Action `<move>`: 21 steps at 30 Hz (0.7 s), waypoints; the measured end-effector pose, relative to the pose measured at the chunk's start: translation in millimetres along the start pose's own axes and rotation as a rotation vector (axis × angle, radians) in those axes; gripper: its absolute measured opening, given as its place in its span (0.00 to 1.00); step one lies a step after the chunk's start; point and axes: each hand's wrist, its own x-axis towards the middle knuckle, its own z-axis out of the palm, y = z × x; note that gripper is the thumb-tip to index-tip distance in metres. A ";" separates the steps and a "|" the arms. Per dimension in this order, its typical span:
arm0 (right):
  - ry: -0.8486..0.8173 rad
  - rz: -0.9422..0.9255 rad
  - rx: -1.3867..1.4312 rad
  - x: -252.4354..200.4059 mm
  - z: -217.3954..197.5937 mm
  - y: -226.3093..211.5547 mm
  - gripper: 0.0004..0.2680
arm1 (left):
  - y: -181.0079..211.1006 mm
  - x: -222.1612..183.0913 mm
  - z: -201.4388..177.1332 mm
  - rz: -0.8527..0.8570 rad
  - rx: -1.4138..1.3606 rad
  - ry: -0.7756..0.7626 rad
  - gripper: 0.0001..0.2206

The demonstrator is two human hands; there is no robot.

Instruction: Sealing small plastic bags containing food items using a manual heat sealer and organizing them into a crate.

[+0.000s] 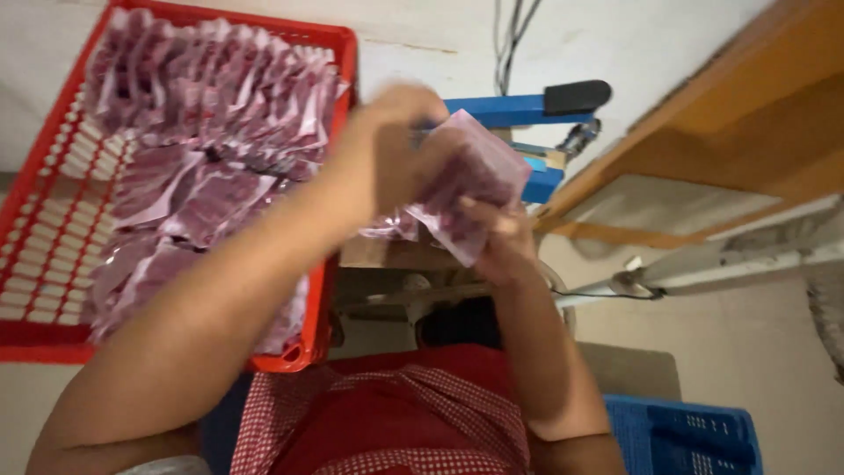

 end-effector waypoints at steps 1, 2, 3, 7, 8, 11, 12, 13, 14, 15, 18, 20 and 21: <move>-0.009 0.033 0.034 -9.4 17.0 -22.3 0.15 | -13.8 12.3 1.9 0.252 0.108 -0.019 0.26; -0.018 0.066 0.070 -19.0 34.3 -44.3 0.16 | -27.2 24.5 4.2 0.505 0.214 -0.039 0.32; -0.007 0.055 0.068 -25.1 44.3 -59.1 0.16 | -22.9 19.5 5.9 0.512 0.212 -0.052 0.32; 0.021 0.034 -0.047 -28.4 40.5 -88.6 0.22 | -12.1 4.6 21.2 0.294 -0.333 -0.485 0.36; 0.048 0.029 -0.073 -25.4 27.7 -89.2 0.26 | -11.2 1.5 28.4 0.269 -0.424 -0.510 0.30; -0.034 -0.110 -0.169 -36.8 87.4 -113.4 0.11 | -21.2 16.2 50.0 0.254 -0.375 -0.274 0.08; -0.031 -0.111 -0.171 -31.9 66.2 -109.4 0.11 | -23.0 19.8 56.2 0.255 -0.377 -0.278 0.08; 0.022 -0.180 -0.264 -27.2 45.3 -105.4 0.06 | -24.8 23.3 62.2 0.278 -0.392 -0.219 0.05; 0.073 -0.247 -0.353 -22.0 24.9 -100.5 0.02 | -26.9 26.6 66.9 0.300 -0.405 -0.157 0.02; 0.074 -0.247 -0.353 -21.3 21.1 -96.5 0.02 | -18.3 16.7 66.5 0.300 -0.405 -0.158 0.02; 0.158 -0.315 -0.332 -17.3 5.6 -87.4 0.02 | -9.6 9.2 70.5 0.275 -0.321 -0.094 0.03; 0.198 -0.365 -0.371 -14.5 -10.2 -84.1 0.06 | -29.6 30.9 80.6 0.348 -0.074 -0.038 0.04; 0.201 -0.365 -0.370 -15.2 -8.8 -85.6 0.06 | -25.3 18.7 76.3 0.348 -0.073 -0.041 0.04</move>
